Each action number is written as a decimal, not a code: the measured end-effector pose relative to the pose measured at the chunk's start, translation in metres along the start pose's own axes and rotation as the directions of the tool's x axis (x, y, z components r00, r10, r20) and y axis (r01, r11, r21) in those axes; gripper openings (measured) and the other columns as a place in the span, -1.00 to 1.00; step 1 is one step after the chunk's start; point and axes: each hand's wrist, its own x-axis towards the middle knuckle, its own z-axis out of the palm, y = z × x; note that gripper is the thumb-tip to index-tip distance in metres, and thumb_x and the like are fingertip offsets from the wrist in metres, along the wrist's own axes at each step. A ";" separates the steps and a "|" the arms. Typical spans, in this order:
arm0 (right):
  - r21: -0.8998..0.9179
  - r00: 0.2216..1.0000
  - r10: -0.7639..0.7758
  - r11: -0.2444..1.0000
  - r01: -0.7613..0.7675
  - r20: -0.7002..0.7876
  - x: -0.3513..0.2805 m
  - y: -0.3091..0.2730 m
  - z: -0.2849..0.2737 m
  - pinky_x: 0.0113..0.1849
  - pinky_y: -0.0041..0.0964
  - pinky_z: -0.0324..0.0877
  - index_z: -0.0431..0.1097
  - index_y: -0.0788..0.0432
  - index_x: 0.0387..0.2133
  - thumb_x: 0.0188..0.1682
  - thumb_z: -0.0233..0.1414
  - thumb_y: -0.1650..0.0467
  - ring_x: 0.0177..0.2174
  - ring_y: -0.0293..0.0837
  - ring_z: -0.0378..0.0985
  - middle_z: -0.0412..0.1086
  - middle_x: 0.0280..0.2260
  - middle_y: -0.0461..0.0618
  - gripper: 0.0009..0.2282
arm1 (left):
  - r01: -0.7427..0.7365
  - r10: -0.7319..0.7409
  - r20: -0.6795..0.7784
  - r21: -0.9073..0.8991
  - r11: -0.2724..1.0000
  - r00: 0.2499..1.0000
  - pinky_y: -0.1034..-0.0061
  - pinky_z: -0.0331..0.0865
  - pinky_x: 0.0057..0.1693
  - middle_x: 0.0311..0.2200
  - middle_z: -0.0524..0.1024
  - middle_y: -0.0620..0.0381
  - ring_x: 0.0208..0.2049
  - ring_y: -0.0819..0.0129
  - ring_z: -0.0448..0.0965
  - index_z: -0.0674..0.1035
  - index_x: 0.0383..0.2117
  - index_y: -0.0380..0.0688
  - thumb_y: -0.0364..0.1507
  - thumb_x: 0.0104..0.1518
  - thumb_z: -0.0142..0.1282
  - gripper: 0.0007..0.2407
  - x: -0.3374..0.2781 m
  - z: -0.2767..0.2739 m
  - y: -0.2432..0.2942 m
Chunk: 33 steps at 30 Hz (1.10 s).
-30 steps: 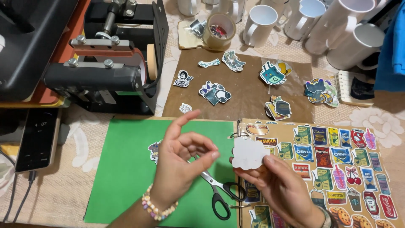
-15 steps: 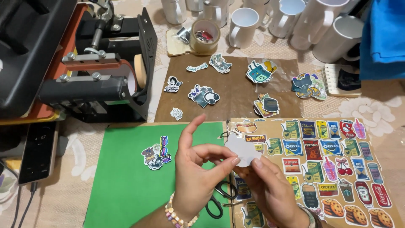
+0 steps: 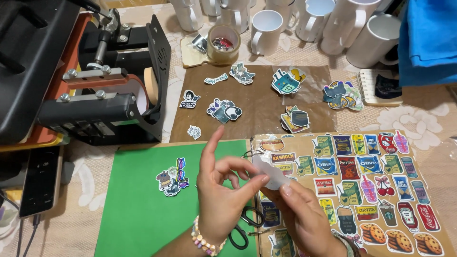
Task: Peeling the backing off various stickers and placing them into a collection binder.
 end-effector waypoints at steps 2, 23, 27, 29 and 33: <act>-0.013 1.000 0.011 1.000 -0.011 -0.021 -0.004 0.005 -0.011 0.16 -0.01 0.28 0.33 0.59 0.02 0.03 -0.10 0.44 0.08 0.20 0.46 0.41 0.06 0.50 -0.61 | -0.021 0.020 0.008 0.018 1.000 1.000 0.72 0.44 -0.37 -0.30 0.63 0.07 -0.44 0.54 0.56 0.17 0.31 -0.06 -0.54 -0.33 0.50 -0.07 0.006 -0.006 -0.008; -0.796 0.853 -0.053 -0.392 0.461 0.520 0.198 -0.061 -0.043 0.14 0.14 0.12 0.28 0.30 0.13 0.02 0.08 0.27 0.14 0.26 0.13 0.32 0.08 0.24 -0.54 | 0.026 -0.012 0.168 -0.084 0.996 0.986 0.59 0.52 -0.01 -0.22 0.58 0.10 -0.14 0.39 0.60 0.69 -0.25 -0.18 -0.60 0.04 0.22 -0.83 0.017 -0.053 -0.036; -0.807 0.823 -0.137 0.159 0.568 0.552 0.131 -0.060 0.015 0.03 -0.17 0.37 0.55 0.06 -0.27 -0.09 0.18 0.32 -0.09 -0.12 0.49 0.53 -0.21 -0.06 -0.84 | 0.062 -0.054 0.181 -0.040 0.997 0.982 0.57 0.51 -0.01 -0.23 0.59 0.13 -0.19 0.41 0.59 0.69 -0.26 -0.13 -0.56 0.04 0.21 -0.84 0.019 -0.056 -0.035; -0.771 0.784 -0.138 0.146 0.620 0.605 0.108 -0.067 0.035 0.02 -0.15 0.36 0.55 0.07 -0.26 -0.10 0.20 0.34 -0.09 -0.07 0.47 0.48 -0.29 -0.07 -0.83 | -0.050 0.037 0.173 0.070 0.996 0.984 0.55 0.48 0.01 -0.26 0.60 0.16 -0.19 0.41 0.60 0.69 -0.27 -0.10 -0.54 0.04 0.21 -0.85 0.019 -0.053 -0.031; -0.635 0.631 -0.082 -0.025 0.772 0.771 0.086 -0.080 0.053 0.01 -0.03 0.35 0.51 0.06 -0.17 -0.04 0.15 0.33 0.01 0.10 0.35 0.36 -0.28 -0.10 -0.80 | -0.434 0.381 0.216 0.322 0.841 0.899 0.40 0.39 0.00 -0.30 0.58 0.13 -0.18 0.27 0.54 0.66 -0.28 -0.10 -0.52 0.06 0.21 -0.88 0.014 -0.049 -0.025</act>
